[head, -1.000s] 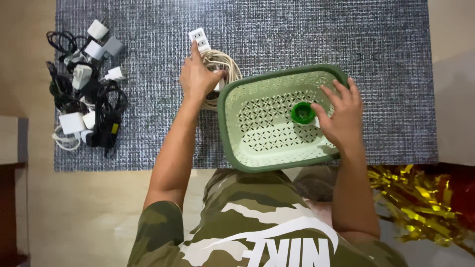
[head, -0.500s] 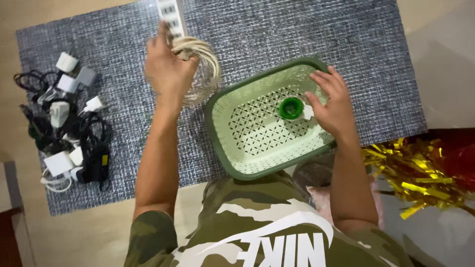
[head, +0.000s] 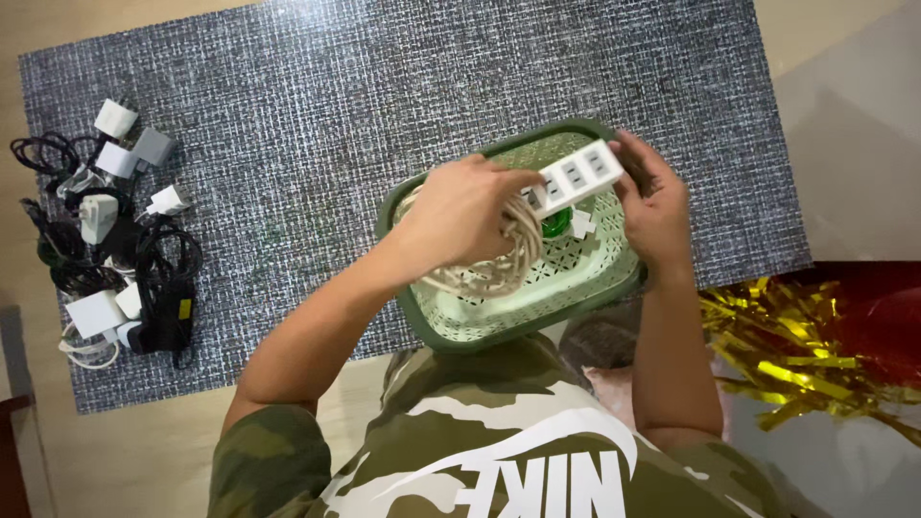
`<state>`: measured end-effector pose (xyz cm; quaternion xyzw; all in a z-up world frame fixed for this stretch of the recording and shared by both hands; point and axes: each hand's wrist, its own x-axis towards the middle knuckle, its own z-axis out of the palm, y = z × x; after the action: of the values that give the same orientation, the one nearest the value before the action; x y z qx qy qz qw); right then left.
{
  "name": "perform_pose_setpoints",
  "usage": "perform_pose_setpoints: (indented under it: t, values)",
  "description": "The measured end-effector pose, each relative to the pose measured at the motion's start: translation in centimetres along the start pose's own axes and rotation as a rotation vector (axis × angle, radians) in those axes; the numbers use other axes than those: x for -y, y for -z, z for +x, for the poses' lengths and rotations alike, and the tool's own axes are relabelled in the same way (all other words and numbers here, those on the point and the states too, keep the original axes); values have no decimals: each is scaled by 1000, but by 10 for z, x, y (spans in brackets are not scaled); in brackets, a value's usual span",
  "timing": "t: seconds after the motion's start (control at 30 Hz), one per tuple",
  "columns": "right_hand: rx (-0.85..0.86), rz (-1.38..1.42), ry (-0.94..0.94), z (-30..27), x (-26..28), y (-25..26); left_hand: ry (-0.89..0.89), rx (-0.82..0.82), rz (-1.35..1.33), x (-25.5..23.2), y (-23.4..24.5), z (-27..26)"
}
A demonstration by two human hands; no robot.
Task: The person organizes a pile of power adapters and cables on a floor mat. They coil a long extension cord, secure it with a zip tie, and then place the coiled cord and other adapters into a green plastic basket.
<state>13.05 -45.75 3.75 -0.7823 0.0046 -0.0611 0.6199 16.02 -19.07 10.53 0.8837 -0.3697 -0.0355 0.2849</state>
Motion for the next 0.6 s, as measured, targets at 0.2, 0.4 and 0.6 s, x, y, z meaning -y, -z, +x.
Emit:
perform_pose_setpoints:
  t: [0.2,0.4,0.6]
  values:
    - [62,-339,74,-9,-7,2,106,153,126,21,-53,16]
    - [420,-929,444,-11,-19,-16,-51,-135,-82,45,-80,20]
    - [537,-1050,401,-4,-30,-24,115,-84,163,59,-79,-12]
